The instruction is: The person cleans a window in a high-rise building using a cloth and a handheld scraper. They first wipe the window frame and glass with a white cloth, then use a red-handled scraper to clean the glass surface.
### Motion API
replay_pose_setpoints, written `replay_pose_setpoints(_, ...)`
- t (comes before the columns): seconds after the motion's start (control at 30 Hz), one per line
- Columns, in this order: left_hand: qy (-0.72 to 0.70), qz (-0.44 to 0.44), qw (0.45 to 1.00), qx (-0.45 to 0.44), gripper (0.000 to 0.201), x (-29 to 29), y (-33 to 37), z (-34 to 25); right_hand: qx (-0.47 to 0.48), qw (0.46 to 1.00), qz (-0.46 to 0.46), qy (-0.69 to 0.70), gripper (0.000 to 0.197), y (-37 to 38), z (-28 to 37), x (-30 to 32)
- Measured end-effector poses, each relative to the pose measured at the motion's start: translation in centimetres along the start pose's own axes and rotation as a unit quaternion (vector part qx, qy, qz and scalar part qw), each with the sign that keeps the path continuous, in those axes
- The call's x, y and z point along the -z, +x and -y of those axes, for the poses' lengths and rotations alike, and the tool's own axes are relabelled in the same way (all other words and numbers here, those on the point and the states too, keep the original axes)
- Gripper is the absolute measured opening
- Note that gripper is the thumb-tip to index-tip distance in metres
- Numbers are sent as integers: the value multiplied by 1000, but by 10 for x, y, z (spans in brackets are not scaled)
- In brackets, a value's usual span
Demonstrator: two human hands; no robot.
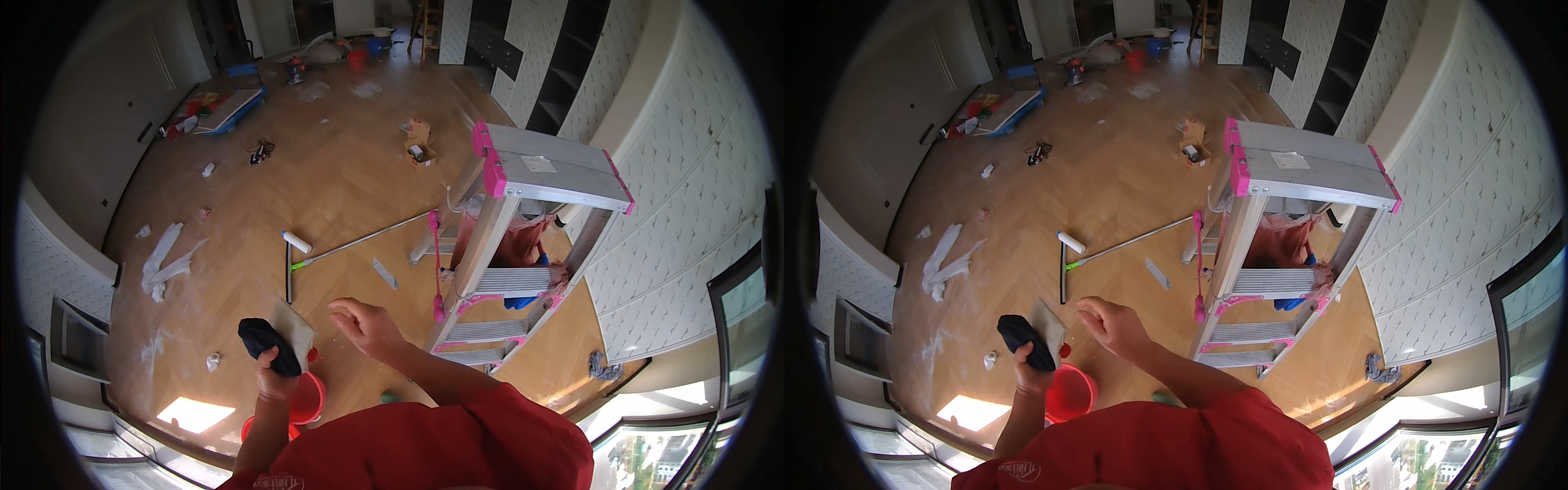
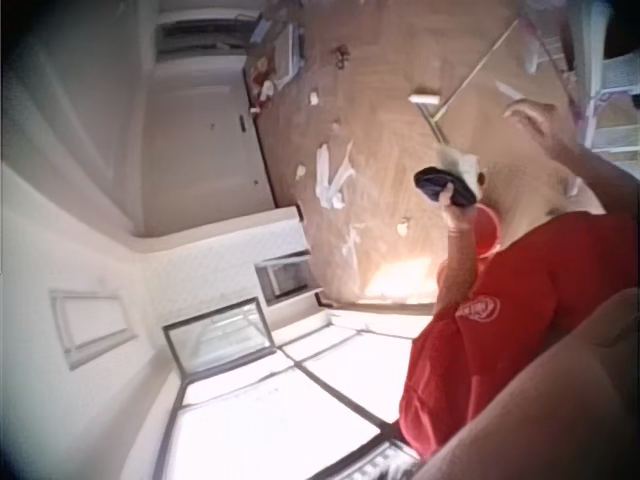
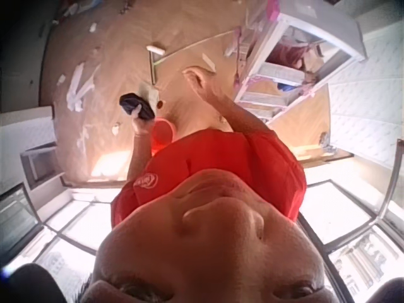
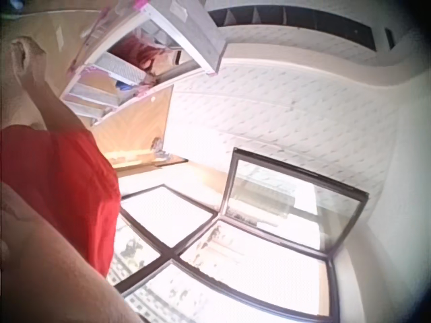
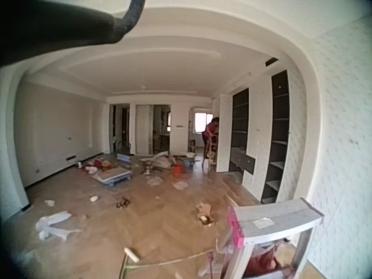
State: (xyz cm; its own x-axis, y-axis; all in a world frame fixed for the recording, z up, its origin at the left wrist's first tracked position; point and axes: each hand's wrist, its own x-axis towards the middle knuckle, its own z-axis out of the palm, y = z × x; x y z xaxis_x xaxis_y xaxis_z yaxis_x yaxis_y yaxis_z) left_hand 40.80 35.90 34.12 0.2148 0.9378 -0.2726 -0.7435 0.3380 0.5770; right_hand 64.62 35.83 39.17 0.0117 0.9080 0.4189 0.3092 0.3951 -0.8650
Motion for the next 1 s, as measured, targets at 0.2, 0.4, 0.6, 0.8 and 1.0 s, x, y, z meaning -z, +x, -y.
replay_pose_setpoints(0.2,18,-88,994,-67,42,47,18,-28,22,880,-464,104,24,-8,-27,220)
replay_pose_setpoints(0.4,7,-205,969,-135,40,105,-26,-72,-56,797,-512,317,65,40,-9,299)
replay_pose_setpoints(0.6,-8,-262,949,-175,43,178,-61,-102,-3,757,-566,327,54,88,-25,306)
replay_pose_setpoints(0.8,-48,-351,917,-185,45,225,-36,-99,37,741,-609,281,53,88,-37,317)
replay_pose_setpoints(1.0,-77,-336,919,-194,44,239,61,-120,92,723,-659,184,57,79,-44,341)
